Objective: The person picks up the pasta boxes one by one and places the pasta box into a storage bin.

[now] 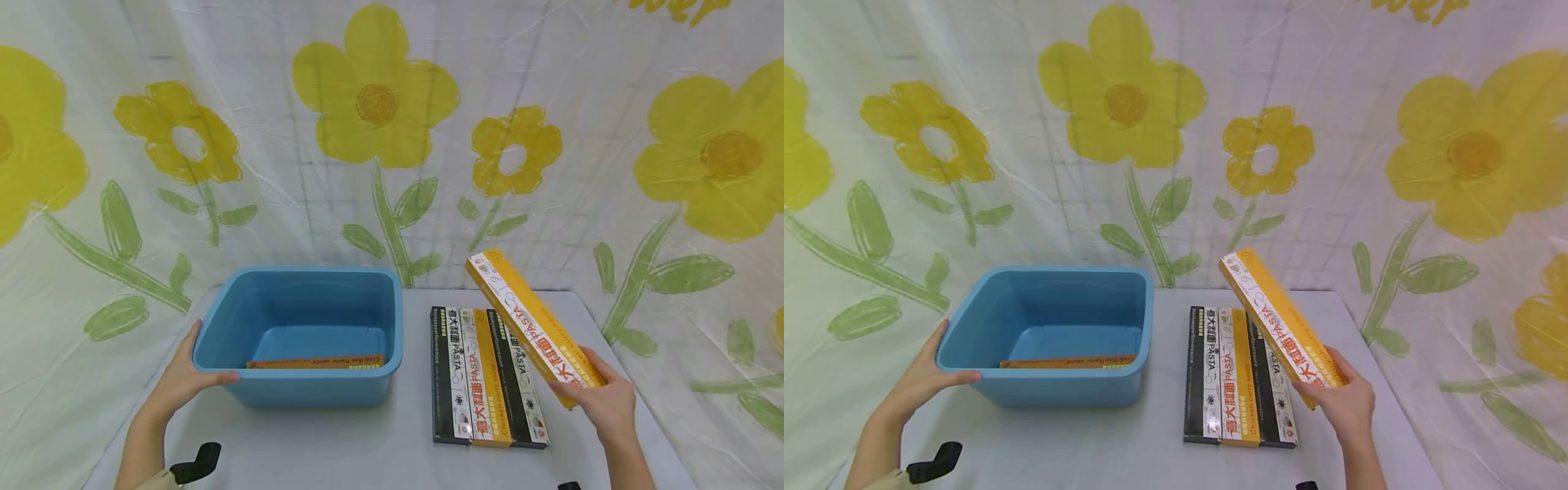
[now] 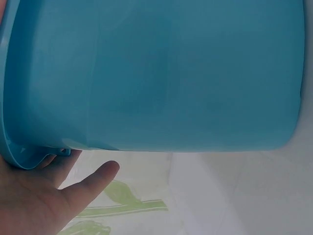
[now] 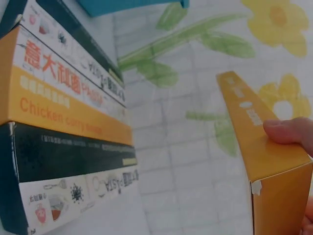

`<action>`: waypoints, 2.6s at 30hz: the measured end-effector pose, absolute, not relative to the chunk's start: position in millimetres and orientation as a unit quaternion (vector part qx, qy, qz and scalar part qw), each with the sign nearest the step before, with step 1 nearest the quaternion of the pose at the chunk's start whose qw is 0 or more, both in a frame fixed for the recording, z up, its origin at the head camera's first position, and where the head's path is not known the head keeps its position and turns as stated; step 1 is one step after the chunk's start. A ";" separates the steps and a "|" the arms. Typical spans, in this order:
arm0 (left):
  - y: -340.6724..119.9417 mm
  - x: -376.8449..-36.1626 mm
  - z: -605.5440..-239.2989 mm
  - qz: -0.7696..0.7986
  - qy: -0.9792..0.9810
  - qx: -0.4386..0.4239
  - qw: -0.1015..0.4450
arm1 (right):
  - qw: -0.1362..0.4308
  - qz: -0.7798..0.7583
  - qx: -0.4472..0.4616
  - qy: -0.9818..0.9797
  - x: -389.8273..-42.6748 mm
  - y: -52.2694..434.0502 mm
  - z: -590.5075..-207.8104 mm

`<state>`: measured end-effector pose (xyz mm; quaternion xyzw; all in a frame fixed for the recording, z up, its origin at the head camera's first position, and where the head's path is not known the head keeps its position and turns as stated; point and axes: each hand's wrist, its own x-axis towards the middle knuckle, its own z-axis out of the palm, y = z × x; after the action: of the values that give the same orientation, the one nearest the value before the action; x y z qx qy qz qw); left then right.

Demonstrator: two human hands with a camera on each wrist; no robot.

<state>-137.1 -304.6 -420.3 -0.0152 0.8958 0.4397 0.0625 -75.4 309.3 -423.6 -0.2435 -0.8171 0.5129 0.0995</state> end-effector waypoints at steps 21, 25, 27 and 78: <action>-303.8 -136.7 -418.9 0.437 0.897 -0.020 0.064 | 0.067 0.563 -0.107 -0.817 -90.4 272.7 -406.8; -304.0 -137.0 -418.7 0.437 0.897 -0.020 0.066 | 0.061 0.575 -0.074 -0.813 -95.5 261.7 -403.3; -304.5 -136.7 -418.7 0.439 0.896 -0.020 0.067 | 0.058 0.577 -0.064 -0.812 -98.5 255.1 -401.6; -303.3 -138.1 -420.8 0.443 0.895 -0.005 0.048 | -0.088 0.572 0.132 -0.805 -202.5 122.2 -363.0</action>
<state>-138.1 -303.3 -420.8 -0.0055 0.8953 0.4429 0.0481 -202.5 122.2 -363.0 0.1321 -0.8047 0.5721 -0.0883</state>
